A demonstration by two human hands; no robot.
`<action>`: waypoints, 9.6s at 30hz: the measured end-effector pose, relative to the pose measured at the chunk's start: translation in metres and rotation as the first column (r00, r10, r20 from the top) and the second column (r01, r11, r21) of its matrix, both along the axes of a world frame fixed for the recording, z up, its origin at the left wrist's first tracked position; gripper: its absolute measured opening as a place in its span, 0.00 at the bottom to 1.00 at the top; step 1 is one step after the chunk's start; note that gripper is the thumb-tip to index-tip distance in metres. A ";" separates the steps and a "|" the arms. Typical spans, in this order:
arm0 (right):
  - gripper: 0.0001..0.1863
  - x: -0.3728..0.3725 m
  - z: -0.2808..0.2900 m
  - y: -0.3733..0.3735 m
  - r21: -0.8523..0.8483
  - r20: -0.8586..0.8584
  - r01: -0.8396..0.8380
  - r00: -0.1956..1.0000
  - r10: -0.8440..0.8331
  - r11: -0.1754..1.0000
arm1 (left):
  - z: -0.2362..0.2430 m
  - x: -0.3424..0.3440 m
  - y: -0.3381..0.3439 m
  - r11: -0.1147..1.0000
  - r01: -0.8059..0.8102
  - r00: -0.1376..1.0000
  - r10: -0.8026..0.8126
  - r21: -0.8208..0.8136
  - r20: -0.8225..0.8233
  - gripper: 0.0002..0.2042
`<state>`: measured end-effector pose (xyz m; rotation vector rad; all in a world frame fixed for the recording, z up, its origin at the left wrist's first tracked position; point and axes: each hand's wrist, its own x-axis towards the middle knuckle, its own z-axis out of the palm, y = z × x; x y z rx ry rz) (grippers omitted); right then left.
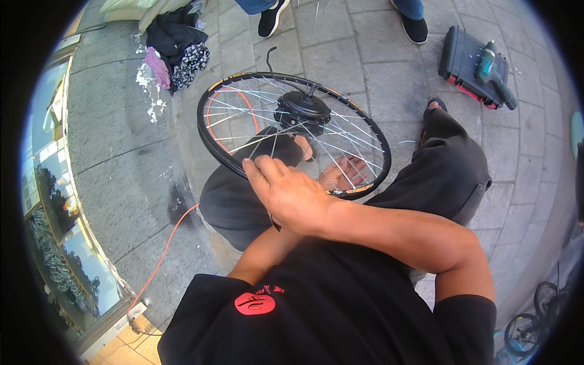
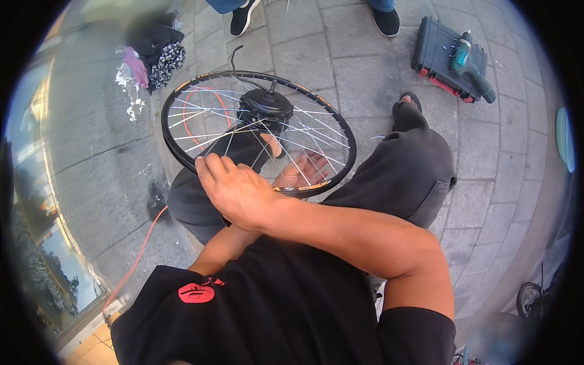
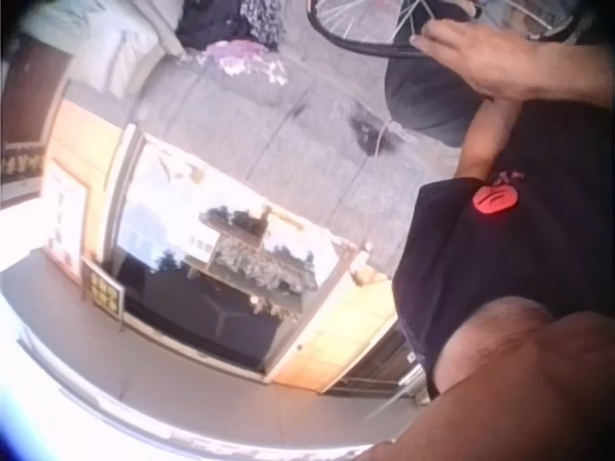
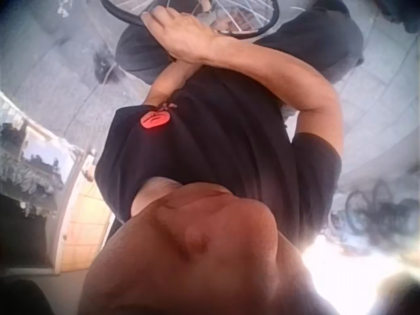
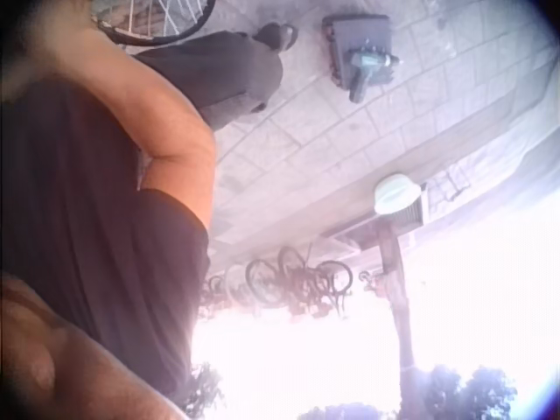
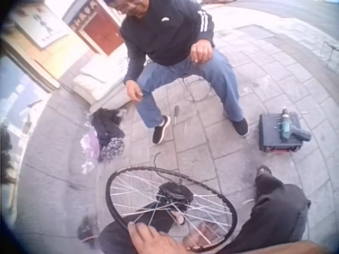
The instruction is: The person is repairing a bicycle wheel by tightening the spokes with a cordless drill. They rotate the wheel and adjust the spokes systematically.
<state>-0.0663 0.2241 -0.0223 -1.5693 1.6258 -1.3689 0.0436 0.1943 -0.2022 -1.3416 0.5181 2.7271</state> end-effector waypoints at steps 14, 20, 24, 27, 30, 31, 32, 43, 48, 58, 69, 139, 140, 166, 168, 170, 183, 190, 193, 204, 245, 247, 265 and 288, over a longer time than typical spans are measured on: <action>0.39 -0.025 0.007 -0.014 -0.033 0.128 0.211 0.970 -0.206 0.977 | 0.019 -0.020 -0.025 0.964 -0.157 0.982 0.176 0.216 -0.068 0.13; 0.39 -0.035 0.006 -0.018 0.010 0.144 0.306 0.942 -0.304 0.952 | -0.033 -0.032 -0.034 0.971 0.091 0.991 -0.110 -0.219 -0.078 0.16; 0.36 -0.044 0.005 -0.021 0.016 0.278 0.332 0.904 -0.323 0.943 | -0.020 -0.039 -0.036 0.972 0.123 0.984 -0.145 -0.198 -0.101 0.15; 0.34 -0.052 0.009 -0.021 0.042 0.301 0.332 0.895 -0.329 0.942 | -0.028 -0.037 -0.041 0.966 0.138 0.983 -0.161 -0.218 -0.091 0.14; 0.33 -0.057 0.014 -0.022 0.082 0.306 0.328 0.890 -0.337 0.941 | 0.003 -0.048 -0.033 0.943 0.180 0.982 -0.190 -0.281 -0.010 0.12; 0.32 -0.058 0.019 -0.022 0.088 0.323 0.330 0.883 -0.340 0.940 | 0.005 -0.043 -0.028 0.954 0.167 0.986 -0.169 -0.248 0.014 0.12; 0.32 -0.058 0.022 -0.022 0.101 0.339 0.328 0.876 -0.342 0.939 | 0.004 -0.036 -0.019 0.967 0.150 0.989 -0.145 -0.207 0.038 0.12; 0.32 -0.044 0.012 -0.012 -0.008 0.112 0.339 0.935 -0.336 0.941 | 0.089 -0.013 -0.050 0.855 -0.423 0.883 0.313 -0.300 -0.350 0.26; 0.32 -0.053 0.013 -0.007 0.085 0.342 0.113 0.930 -0.135 0.990 | 0.180 -0.025 -0.077 0.545 -0.294 0.953 0.105 -0.785 -0.284 0.21; 0.17 -0.087 0.000 0.043 0.315 0.093 0.242 0.954 -0.284 0.918 | 0.186 -0.073 -0.112 0.215 -0.080 0.990 0.130 -0.973 -0.053 0.11; 0.22 -0.116 -0.086 0.107 0.678 -0.366 0.365 0.921 -0.138 0.638 | 0.182 -0.102 -0.194 0.369 -0.220 0.975 0.116 -0.903 -0.190 0.10; 0.19 -0.225 -0.141 -0.169 0.924 0.081 -0.282 0.803 0.590 0.258 | 0.205 -0.099 -0.219 0.583 -0.173 0.954 -0.100 -0.794 -0.282 0.21; 0.18 -0.227 -0.139 -0.168 0.922 0.083 -0.279 0.817 0.571 0.267 | 0.204 -0.098 -0.218 0.598 -0.180 0.949 -0.103 -0.781 -0.297 0.22; 0.12 -0.146 -0.210 -0.095 0.684 -0.552 0.294 0.807 0.210 0.667 | 0.207 -0.099 -0.204 0.661 -0.109 0.935 -0.186 -0.743 -0.303 0.30; 0.15 -0.143 -0.189 -0.104 0.775 -0.446 0.243 0.864 0.233 0.584 | 0.208 -0.098 -0.200 0.649 -0.098 0.941 -0.186 -0.754 -0.282 0.30; 0.17 -0.157 -0.196 -0.104 0.822 -0.319 0.137 0.915 0.248 0.553 | 0.209 -0.100 -0.198 0.652 -0.097 0.937 -0.195 -0.752 -0.290 0.31; 0.16 -0.187 -0.203 -0.096 0.858 -0.046 -0.098 0.963 0.266 0.504 | 0.112 -0.091 -0.254 -0.023 0.371 0.899 -0.242 -0.928 0.366 0.17; 0.18 -0.188 -0.197 -0.087 0.865 -0.102 -0.023 0.970 0.220 0.501 | 0.024 -0.101 -0.247 -0.258 0.625 0.489 -0.607 -0.737 0.626 0.24; 0.18 -0.186 -0.185 -0.081 0.868 -0.159 0.026 0.961 0.227 0.496 | 0.036 -0.120 -0.246 -0.040 0.884 0.329 -0.656 -0.467 0.679 0.27; 0.16 -0.193 -0.057 -0.055 0.747 -0.485 0.293 0.854 0.187 0.597 | 0.112 -0.121 -0.234 0.322 0.788 0.536 -0.778 -0.525 0.327 0.65; 0.20 -0.229 -0.094 -0.044 0.735 -0.319 0.099 0.923 0.213 0.671 | 0.152 -0.102 -0.204 -0.235 0.545 0.563 -0.609 -0.805 0.559 0.51; 0.20 -0.231 -0.099 -0.042 0.713 -0.276 0.068 0.942 0.191 0.698 | 0.152 -0.102 -0.204 -0.238 0.538 0.568 -0.607 -0.809 0.556 0.50; 0.20 -0.212 -0.083 -0.048 0.768 -0.356 0.165 0.913 0.199 0.619 | 0.145 -0.099 -0.204 -0.293 0.568 0.539 -0.574 -0.769 0.617 0.49; 0.21 -0.216 -0.165 -0.049 0.897 -0.334 0.175 0.869 0.364 0.406 | 0.039 -0.134 -0.179 -0.404 0.830 0.073 -0.604 -0.384 0.793 0.52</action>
